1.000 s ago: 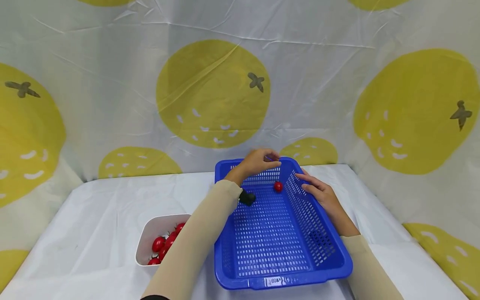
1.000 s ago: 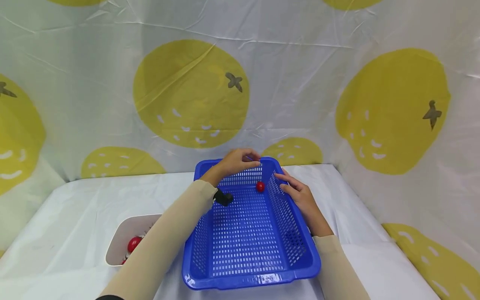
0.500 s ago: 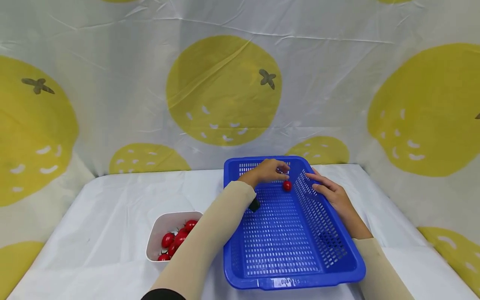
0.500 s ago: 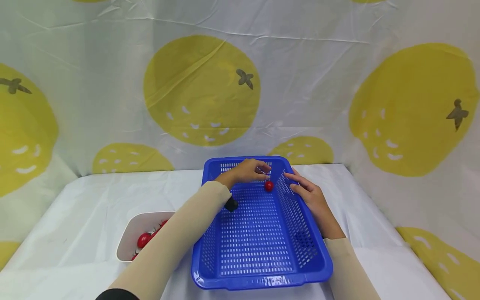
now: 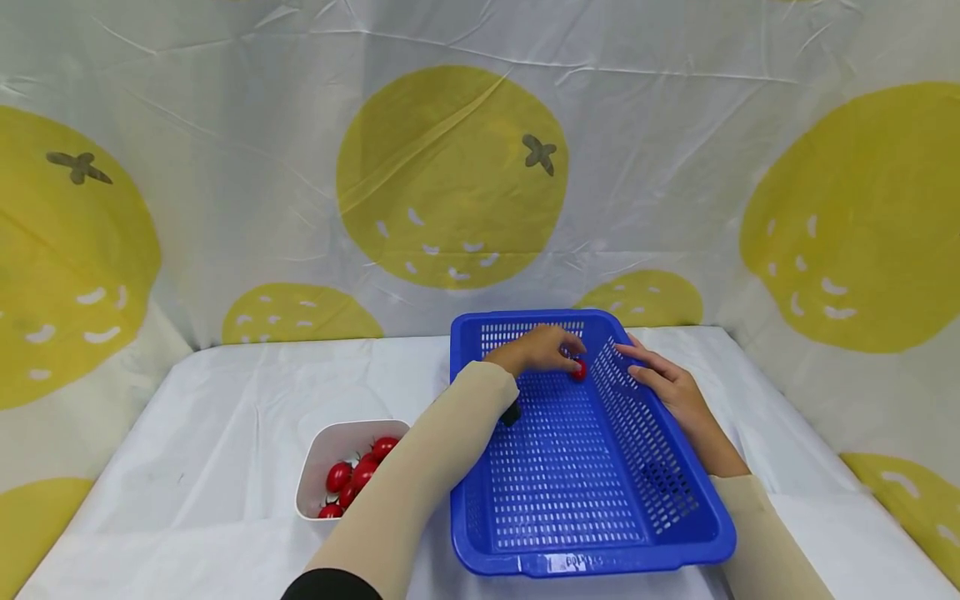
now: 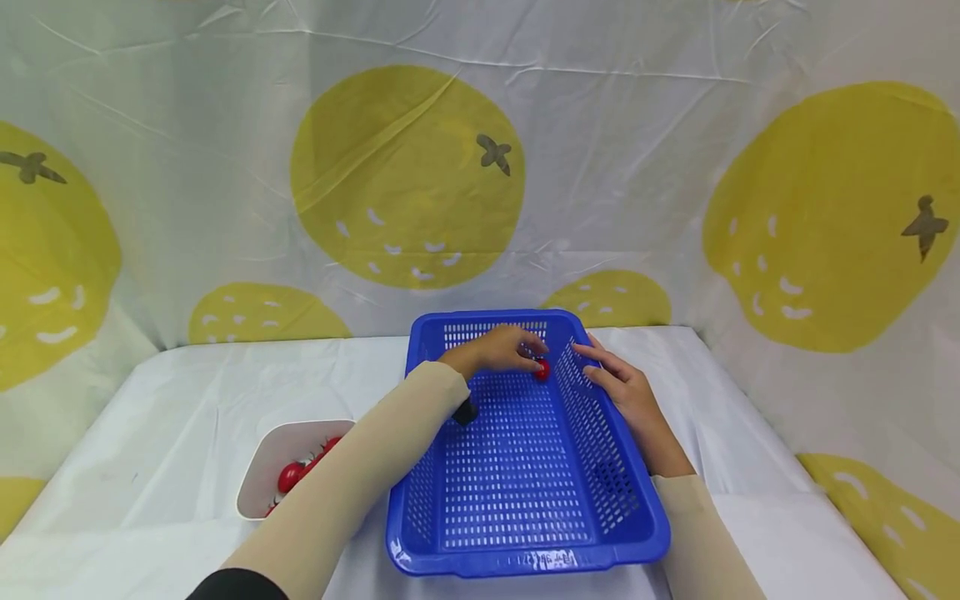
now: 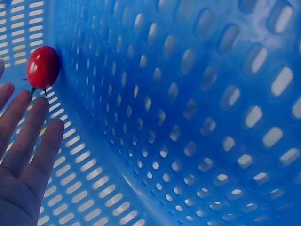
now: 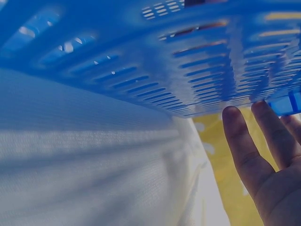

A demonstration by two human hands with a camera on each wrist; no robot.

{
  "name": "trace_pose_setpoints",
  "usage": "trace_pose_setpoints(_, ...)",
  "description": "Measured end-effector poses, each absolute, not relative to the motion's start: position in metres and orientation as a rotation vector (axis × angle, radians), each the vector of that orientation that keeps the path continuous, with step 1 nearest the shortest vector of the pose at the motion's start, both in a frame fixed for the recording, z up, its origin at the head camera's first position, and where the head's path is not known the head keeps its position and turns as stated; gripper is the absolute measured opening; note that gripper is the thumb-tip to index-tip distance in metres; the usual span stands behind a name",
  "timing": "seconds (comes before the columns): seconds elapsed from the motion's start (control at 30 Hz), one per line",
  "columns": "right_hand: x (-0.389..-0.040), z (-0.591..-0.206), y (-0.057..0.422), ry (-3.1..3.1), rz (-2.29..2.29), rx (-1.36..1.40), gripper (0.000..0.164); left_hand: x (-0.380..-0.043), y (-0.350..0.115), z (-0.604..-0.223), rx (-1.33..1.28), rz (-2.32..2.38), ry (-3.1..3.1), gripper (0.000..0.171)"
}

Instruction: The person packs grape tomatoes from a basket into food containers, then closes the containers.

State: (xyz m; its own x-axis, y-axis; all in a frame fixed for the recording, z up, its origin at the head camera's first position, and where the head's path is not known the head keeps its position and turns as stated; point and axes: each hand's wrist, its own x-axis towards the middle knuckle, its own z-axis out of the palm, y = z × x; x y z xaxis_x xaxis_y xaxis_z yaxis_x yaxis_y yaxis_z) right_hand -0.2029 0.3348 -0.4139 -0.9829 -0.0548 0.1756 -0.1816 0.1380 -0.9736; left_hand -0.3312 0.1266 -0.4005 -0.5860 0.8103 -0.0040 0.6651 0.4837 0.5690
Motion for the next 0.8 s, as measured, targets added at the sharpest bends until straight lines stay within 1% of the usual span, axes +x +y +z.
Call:
trace_pose_setpoints(0.23, -0.2019, -0.4129, 0.3341, -2.300, 1.983, 0.227, 0.043, -0.3315, 0.1311, -0.4035, 1.363, 0.583, 2.500, 0.032)
trace_pose_setpoints(0.6, -0.2047, -0.4137, 0.3327, -2.295, 2.016, 0.225, 0.044, -0.3272, 0.1340, -0.4063, 1.371, 0.594, 2.510, 0.031)
trace_pose_setpoints(0.8, -0.2045, -0.4139, 0.3298, -2.303, 1.996, 0.229, 0.043, -0.3262, 0.1356, -0.4090, 1.425, 0.557, 2.474, 0.030)
